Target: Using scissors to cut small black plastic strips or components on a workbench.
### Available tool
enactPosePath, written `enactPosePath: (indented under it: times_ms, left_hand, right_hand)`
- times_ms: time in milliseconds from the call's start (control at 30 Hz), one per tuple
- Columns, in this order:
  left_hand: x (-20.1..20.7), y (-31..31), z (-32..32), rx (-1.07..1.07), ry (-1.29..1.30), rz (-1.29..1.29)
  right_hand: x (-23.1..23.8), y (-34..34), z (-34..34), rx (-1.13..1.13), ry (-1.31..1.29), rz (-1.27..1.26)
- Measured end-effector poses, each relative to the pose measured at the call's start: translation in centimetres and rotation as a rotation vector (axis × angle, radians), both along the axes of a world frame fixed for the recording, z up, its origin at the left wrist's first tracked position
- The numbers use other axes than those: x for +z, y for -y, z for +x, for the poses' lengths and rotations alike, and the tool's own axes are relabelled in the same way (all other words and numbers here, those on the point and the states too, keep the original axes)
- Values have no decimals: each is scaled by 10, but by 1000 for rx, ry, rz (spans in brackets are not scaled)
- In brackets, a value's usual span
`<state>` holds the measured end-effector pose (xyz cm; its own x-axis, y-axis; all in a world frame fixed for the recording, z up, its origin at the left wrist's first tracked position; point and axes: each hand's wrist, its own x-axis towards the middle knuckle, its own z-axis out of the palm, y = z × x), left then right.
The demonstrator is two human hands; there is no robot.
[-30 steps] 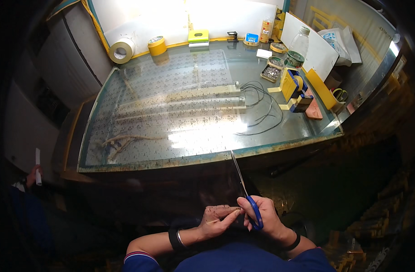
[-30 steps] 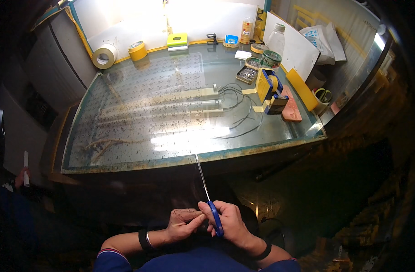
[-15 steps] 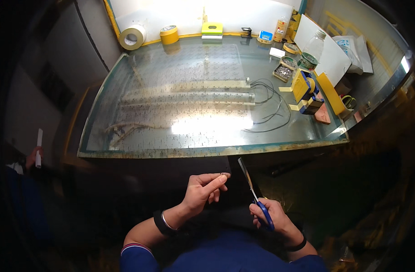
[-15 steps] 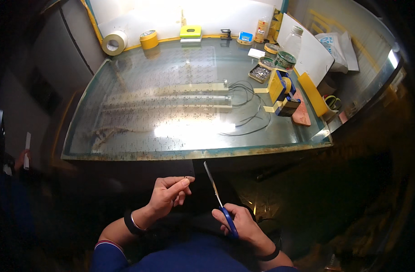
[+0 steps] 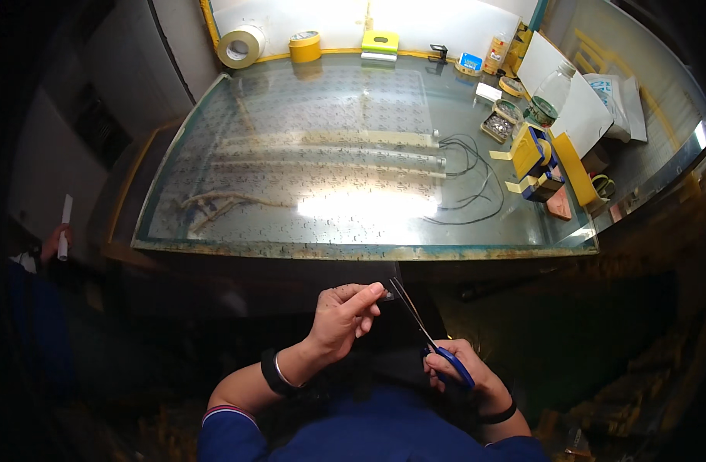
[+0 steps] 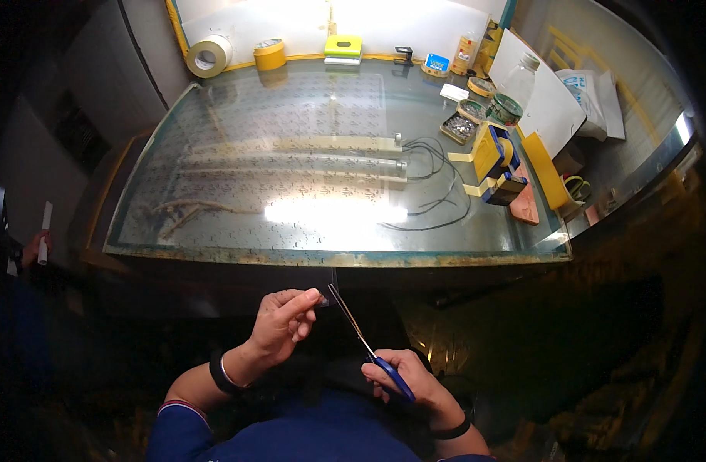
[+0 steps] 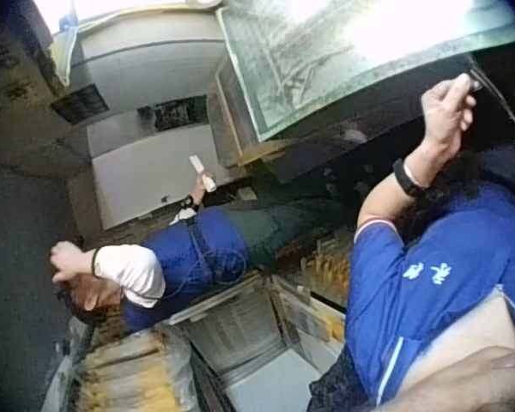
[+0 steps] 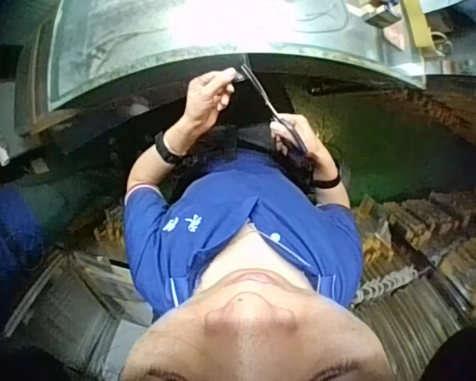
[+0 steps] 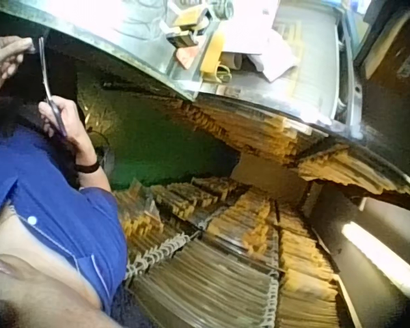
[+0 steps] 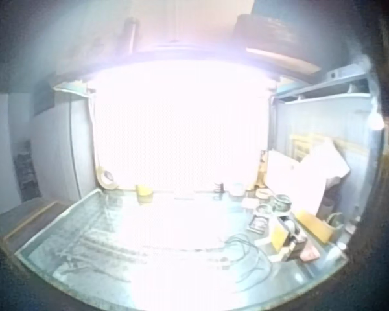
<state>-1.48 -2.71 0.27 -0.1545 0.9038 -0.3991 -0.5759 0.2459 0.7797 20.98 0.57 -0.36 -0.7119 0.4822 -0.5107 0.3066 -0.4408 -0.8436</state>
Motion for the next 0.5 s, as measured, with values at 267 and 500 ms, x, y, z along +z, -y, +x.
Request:
enactPosePath:
  times_ms: [267,500]
  left_hand:
    - [4,1,-1,-23,48,5]
    - [3,-2,3,-25,-9,-12]
  right_hand:
    - [2,-8,-2,62,-117,-63]
    - [11,-2,-6,21,-81,-112]
